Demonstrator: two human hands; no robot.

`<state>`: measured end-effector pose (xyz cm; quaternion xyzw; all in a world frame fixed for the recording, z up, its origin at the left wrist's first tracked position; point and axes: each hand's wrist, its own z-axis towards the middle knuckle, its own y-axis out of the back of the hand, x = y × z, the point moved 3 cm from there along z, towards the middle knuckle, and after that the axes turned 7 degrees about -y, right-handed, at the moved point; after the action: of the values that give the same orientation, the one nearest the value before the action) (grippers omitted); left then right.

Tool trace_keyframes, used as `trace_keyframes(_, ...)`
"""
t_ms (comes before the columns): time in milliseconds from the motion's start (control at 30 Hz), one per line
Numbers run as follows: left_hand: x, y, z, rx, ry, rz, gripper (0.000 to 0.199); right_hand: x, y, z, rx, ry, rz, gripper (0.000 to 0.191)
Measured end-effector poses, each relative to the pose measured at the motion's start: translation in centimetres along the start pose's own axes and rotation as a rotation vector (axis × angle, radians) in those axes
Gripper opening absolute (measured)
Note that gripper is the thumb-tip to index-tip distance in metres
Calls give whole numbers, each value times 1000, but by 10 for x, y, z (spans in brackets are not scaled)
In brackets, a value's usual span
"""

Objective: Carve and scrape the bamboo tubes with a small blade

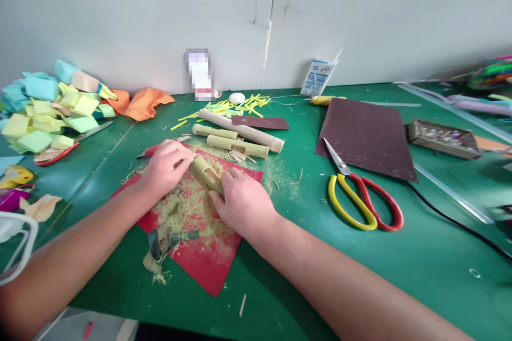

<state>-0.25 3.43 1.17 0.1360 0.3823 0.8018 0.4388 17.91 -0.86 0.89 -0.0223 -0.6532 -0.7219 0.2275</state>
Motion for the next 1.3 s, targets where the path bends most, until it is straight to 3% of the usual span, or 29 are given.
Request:
trace_keyframes(100, -2, -2, 0, 72, -17, -28, 16, 1, 0, -1, 4, 10, -9, 15)
trace_keyframes(233, -4, 0, 0, 37, -19, -10, 17, 1, 0, 0, 1, 8, -14, 15)
trace_keyframes(333, -3, -2, -1, 74, -29, -51, 15, 0, -2, 1, 6, 10, -14, 15)
trace_keyframes(467, -2, 0, 0, -5, 1, -29, 15, -1, -2, 0, 5, 4, -17, 16)
trace_keyframes(567, -4, -2, 0, 47, -19, -64, 14, 0, -2, 0, 14, 11, -15, 16)
trace_keyframes(700, -3, 1, -1, -33, 34, -12, 15, 0, -2, 0, 3, 6, -15, 16)
trace_keyframes(1000, -3, -2, 0, 24, -1, -19, 15, 0, -2, 0, 13, 5, -20, 16)
trace_keyframes(1300, 14, 8, -5, 9, 49, 97, 19, -1, 1, -3, 29, -1, -1, 16)
